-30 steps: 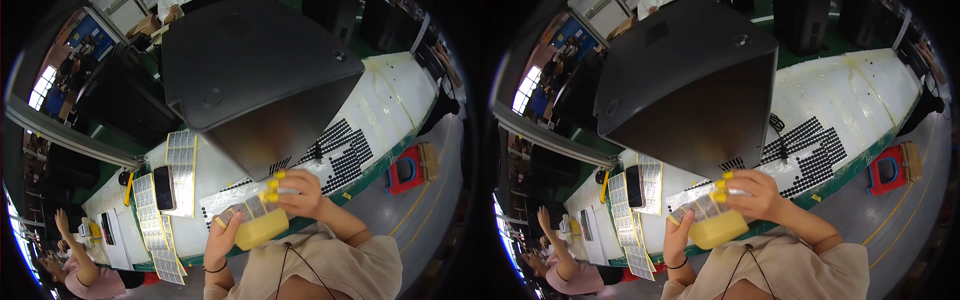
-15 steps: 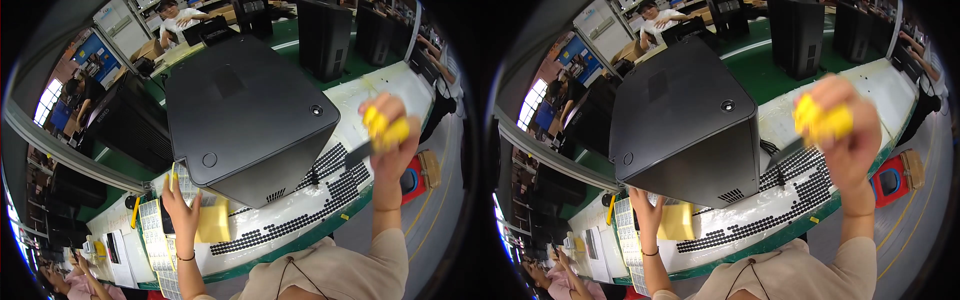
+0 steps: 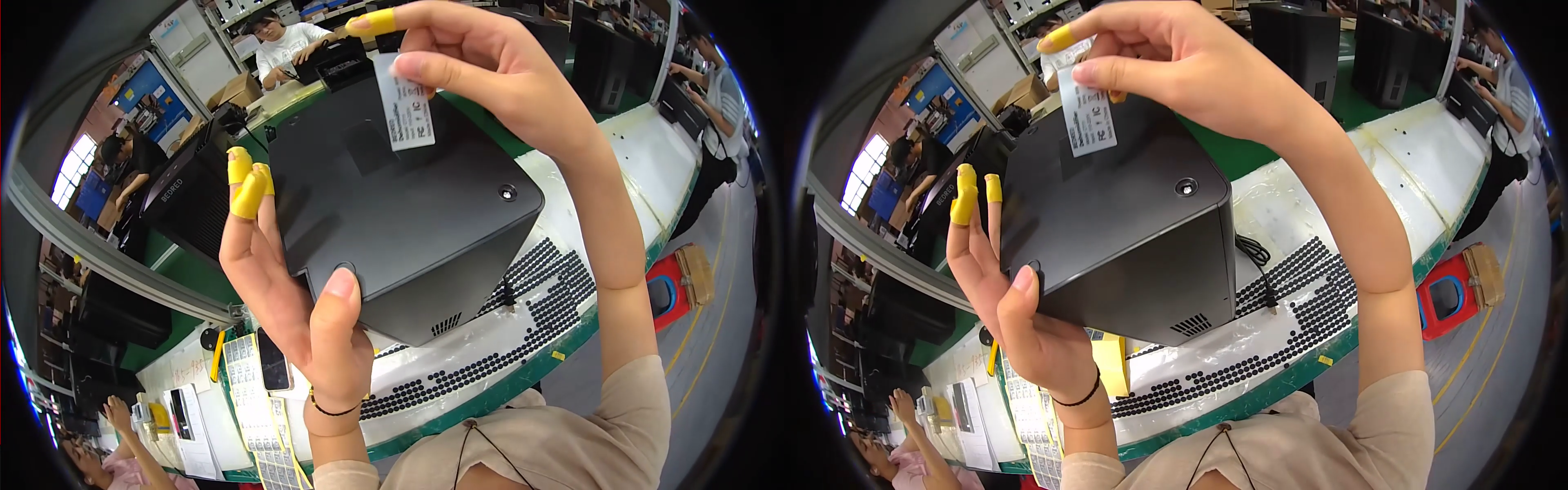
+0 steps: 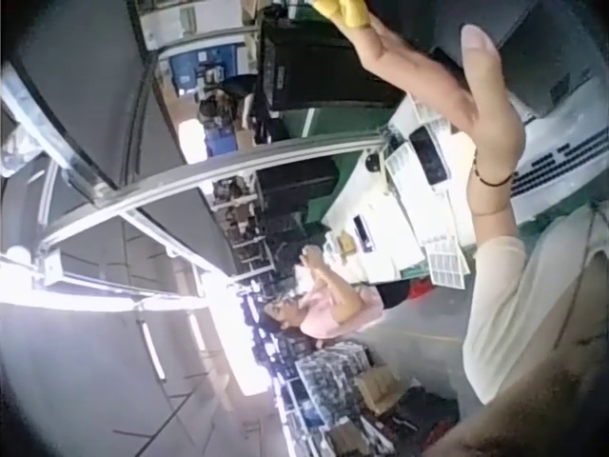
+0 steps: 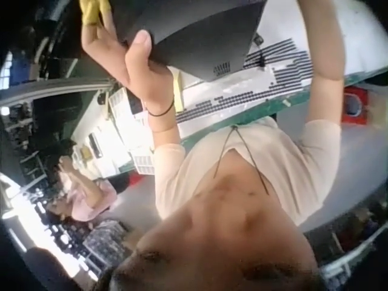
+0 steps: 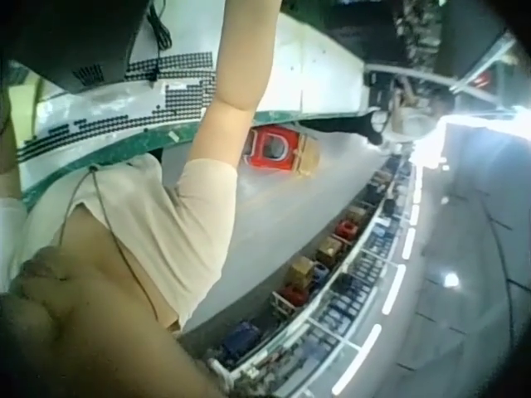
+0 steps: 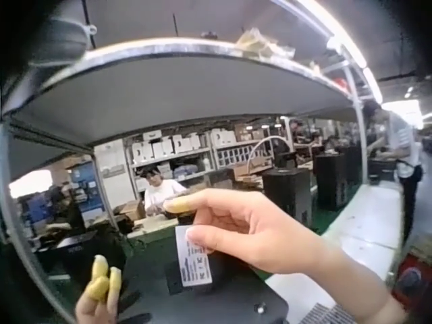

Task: Applying labels and rubber feet to the bottom of electronic devices.

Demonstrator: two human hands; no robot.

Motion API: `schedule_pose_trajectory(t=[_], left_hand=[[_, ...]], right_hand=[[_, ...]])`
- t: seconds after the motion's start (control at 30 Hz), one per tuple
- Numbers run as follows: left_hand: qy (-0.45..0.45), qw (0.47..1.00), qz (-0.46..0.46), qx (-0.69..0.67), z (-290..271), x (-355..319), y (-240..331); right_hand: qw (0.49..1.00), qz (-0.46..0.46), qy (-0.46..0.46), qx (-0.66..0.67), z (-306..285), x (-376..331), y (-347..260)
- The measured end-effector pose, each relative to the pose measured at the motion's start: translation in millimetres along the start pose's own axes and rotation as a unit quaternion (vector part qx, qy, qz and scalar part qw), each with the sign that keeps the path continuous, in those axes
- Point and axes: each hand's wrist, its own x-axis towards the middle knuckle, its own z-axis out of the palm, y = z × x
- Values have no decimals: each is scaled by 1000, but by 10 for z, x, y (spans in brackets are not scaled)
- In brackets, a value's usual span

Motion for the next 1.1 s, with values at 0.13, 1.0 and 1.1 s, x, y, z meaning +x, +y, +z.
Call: schedule_pose_trajectory(t=[0.13,1.0,1.1], left_hand=[[20,1000,2,13,-53,-147,-22],[-9,912,405,-59,-244,-403,-219],[10,912,405,-61,-197,-419,-258]], right_hand=[[999,-4,-6,-34,127,-28,-81],[988,-146,-5,-40,453,-324,-280],[986,-168,2,-13,464,-310,-244]])
